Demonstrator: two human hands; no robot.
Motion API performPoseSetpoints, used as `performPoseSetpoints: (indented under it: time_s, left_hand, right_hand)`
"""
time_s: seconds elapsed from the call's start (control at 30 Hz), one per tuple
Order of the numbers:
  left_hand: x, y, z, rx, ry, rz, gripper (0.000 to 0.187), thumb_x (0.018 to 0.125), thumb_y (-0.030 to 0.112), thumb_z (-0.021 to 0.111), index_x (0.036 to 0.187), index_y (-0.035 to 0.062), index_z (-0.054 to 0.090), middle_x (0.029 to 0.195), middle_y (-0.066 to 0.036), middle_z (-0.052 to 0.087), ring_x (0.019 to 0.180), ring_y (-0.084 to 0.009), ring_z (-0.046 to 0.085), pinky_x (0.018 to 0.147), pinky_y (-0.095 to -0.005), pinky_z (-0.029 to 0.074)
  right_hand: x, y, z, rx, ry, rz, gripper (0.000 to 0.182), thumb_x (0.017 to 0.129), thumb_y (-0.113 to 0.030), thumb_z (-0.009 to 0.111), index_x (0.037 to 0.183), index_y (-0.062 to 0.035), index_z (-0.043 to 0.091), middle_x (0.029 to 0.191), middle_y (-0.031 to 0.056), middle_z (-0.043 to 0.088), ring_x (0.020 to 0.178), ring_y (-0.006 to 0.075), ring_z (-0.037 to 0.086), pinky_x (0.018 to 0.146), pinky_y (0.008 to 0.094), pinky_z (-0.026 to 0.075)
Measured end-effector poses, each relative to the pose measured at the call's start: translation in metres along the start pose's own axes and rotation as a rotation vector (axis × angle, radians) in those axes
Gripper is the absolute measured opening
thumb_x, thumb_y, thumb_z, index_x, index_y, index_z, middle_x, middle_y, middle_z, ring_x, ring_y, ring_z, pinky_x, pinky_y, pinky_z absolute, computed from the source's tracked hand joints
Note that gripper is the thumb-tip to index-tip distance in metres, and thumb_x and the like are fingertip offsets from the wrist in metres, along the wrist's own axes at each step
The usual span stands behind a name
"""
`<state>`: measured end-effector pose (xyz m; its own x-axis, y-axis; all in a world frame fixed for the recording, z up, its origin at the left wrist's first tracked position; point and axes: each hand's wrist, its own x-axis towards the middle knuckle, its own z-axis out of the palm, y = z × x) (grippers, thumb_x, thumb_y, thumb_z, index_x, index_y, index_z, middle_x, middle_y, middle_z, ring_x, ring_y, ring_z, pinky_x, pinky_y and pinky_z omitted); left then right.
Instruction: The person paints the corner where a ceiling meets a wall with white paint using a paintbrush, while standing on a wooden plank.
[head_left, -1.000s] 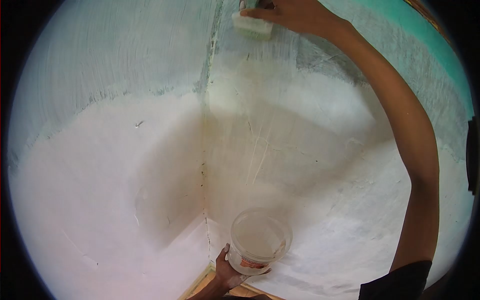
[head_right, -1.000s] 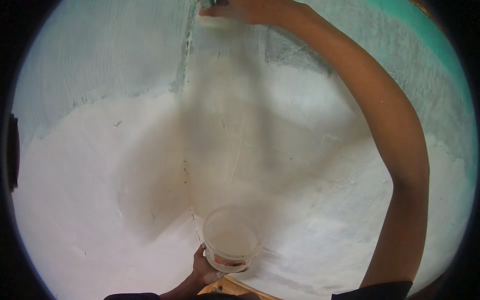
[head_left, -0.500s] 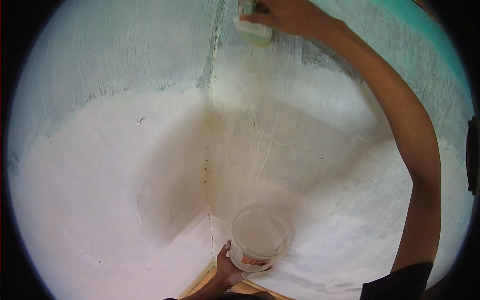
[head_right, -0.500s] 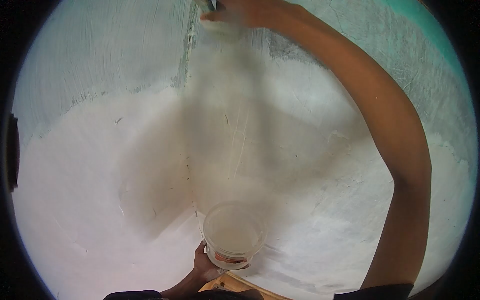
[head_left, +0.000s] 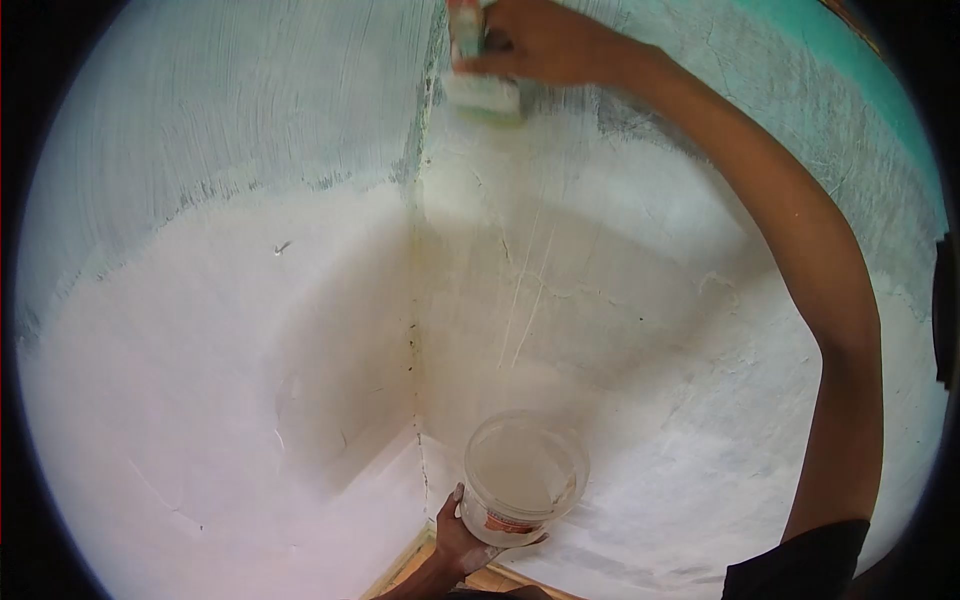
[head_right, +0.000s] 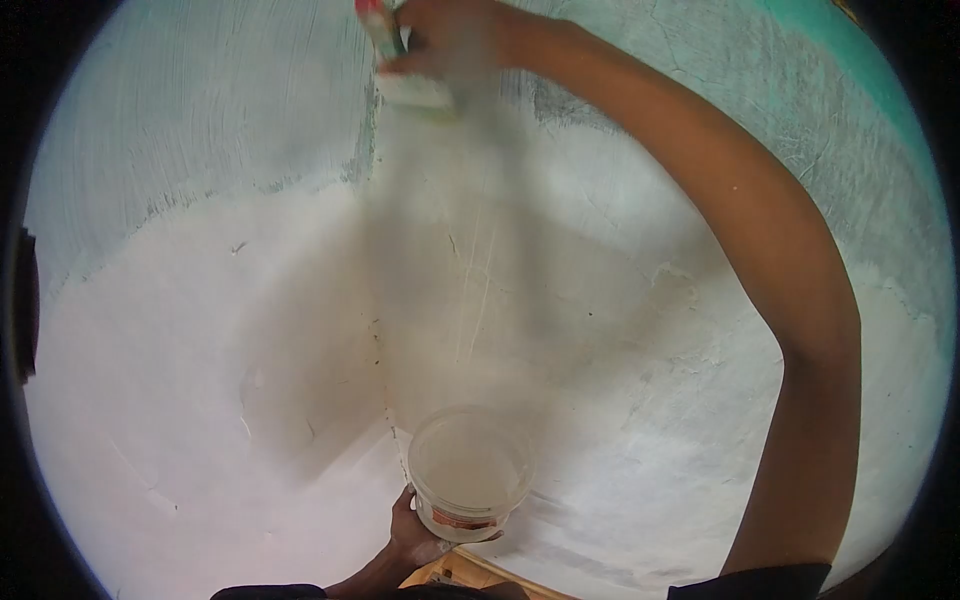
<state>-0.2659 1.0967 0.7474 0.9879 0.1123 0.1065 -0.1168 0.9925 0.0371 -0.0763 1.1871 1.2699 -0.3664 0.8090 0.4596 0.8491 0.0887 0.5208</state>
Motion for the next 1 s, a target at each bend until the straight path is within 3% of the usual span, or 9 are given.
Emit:
performPoseSetpoints:
  time_s: [0.23, 0.37, 0.5, 0.53, 0.63, 0.83, 0.93, 0.97, 1.0]
  left_hand:
    - [-0.002, 0.000, -0.001, 0.012, 0.005, 0.011, 0.078, 0.095, 0.058, 0.032, 0.156, 0.0158, 0.009, 0.158, -0.022, 0.014, 0.142, -0.0474, 0.023, 0.113, -0.0709, 0.023]
    - [-0.002, 0.001, -0.001, -0.022, 0.019, 0.013, 0.078, 0.095, 0.058, 0.030, 0.156, 0.0150, 0.010, 0.159, -0.022, 0.015, 0.142, -0.0485, 0.024, 0.112, -0.0710, 0.023]
    - [0.005, 0.000, -0.001, 0.009, 0.078, 0.057, 0.079, 0.094, 0.059, 0.032, 0.156, 0.0139, 0.013, 0.158, -0.022, 0.017, 0.141, -0.0503, 0.024, 0.110, -0.0737, 0.022]
    - [0.005, -0.003, -0.006, 0.007, 0.156, 0.098, 0.081, 0.092, 0.059, 0.038, 0.155, 0.0134, 0.016, 0.158, -0.022, 0.019, 0.140, -0.0510, 0.025, 0.109, -0.0752, 0.021]
    - [0.004, -0.004, 0.006, -0.029, 0.231, 0.113, 0.082, 0.092, 0.060, 0.043, 0.155, 0.0132, 0.018, 0.158, -0.022, 0.021, 0.140, -0.0511, 0.024, 0.107, -0.0763, 0.021]
    - [0.002, -0.011, 0.024, -0.025, 0.297, 0.101, 0.087, 0.090, 0.063, 0.045, 0.154, 0.0110, 0.019, 0.156, -0.022, 0.025, 0.138, -0.0489, 0.029, 0.107, -0.0740, 0.024]
    - [0.001, -0.015, 0.029, 0.001, 0.348, 0.108, 0.090, 0.089, 0.065, 0.047, 0.154, 0.0096, 0.020, 0.154, -0.023, 0.028, 0.136, -0.0478, 0.032, 0.107, -0.0727, 0.025]
    - [0.001, -0.016, 0.031, 0.013, 0.366, 0.113, 0.091, 0.088, 0.066, 0.047, 0.154, 0.0091, 0.020, 0.154, -0.023, 0.029, 0.136, -0.0474, 0.034, 0.107, -0.0723, 0.026]
    - [0.002, -0.017, 0.033, 0.019, 0.378, 0.114, 0.092, 0.088, 0.066, 0.048, 0.154, 0.0087, 0.021, 0.153, -0.023, 0.030, 0.135, -0.0470, 0.035, 0.107, -0.0719, 0.026]
  right_hand:
    - [-0.009, 0.006, -0.035, -0.183, 0.241, -0.011, 0.048, 0.091, -0.043, 0.065, 0.090, 0.0047, 0.064, 0.088, 0.0240, 0.065, 0.087, 0.0373, 0.062, 0.079, 0.0456, 0.048]
    - [-0.024, 0.003, -0.031, 0.046, -0.186, 0.053, 0.047, 0.091, -0.042, 0.065, 0.088, 0.0048, 0.064, 0.080, 0.0219, 0.066, 0.073, 0.0335, 0.063, 0.071, 0.0432, 0.049]
    - [-0.030, 0.041, -0.059, 0.199, 0.101, -0.116, 0.046, 0.088, -0.040, 0.069, 0.075, 0.0037, 0.060, 0.069, 0.0172, 0.062, 0.065, 0.0214, 0.059, 0.062, 0.0370, 0.046]
    - [-0.027, 0.033, -0.084, -0.122, 0.038, 0.104, 0.041, 0.088, -0.036, 0.070, 0.076, 0.0016, 0.059, 0.067, 0.0155, 0.061, 0.061, 0.0175, 0.055, 0.058, 0.0345, 0.044]
    - [-0.002, 0.102, -0.106, -0.405, 0.578, -0.293, 0.033, 0.088, -0.030, 0.069, 0.084, 0.0013, 0.060, 0.066, 0.0181, 0.062, 0.059, 0.0313, 0.061, 0.057, 0.0418, 0.046]
    - [0.013, 0.079, -0.141, -0.576, 0.533, -0.159, 0.033, 0.094, -0.033, 0.059, 0.091, -0.0011, 0.065, 0.084, 0.0222, 0.069, 0.078, 0.0394, 0.068, 0.069, 0.0478, 0.052]
    - [0.000, 0.070, -0.099, -0.649, 0.281, -0.039, 0.029, 0.095, -0.029, 0.056, 0.090, -0.0022, 0.065, 0.080, 0.0222, 0.066, 0.074, 0.0415, 0.065, 0.067, 0.0477, 0.052]
    - [-0.015, 0.049, -0.072, -0.588, 0.336, 0.112, 0.027, 0.092, -0.027, 0.064, 0.113, -0.0103, 0.070, 0.083, 0.0135, 0.068, 0.085, 0.0252, 0.066, 0.077, 0.0386, 0.055]
    - [-0.028, 0.046, -0.056, -0.624, 0.382, -0.076, 0.030, 0.092, -0.020, 0.063, 0.121, -0.0199, 0.068, 0.084, 0.0115, 0.067, 0.087, 0.0246, 0.065, 0.076, 0.0380, 0.056]
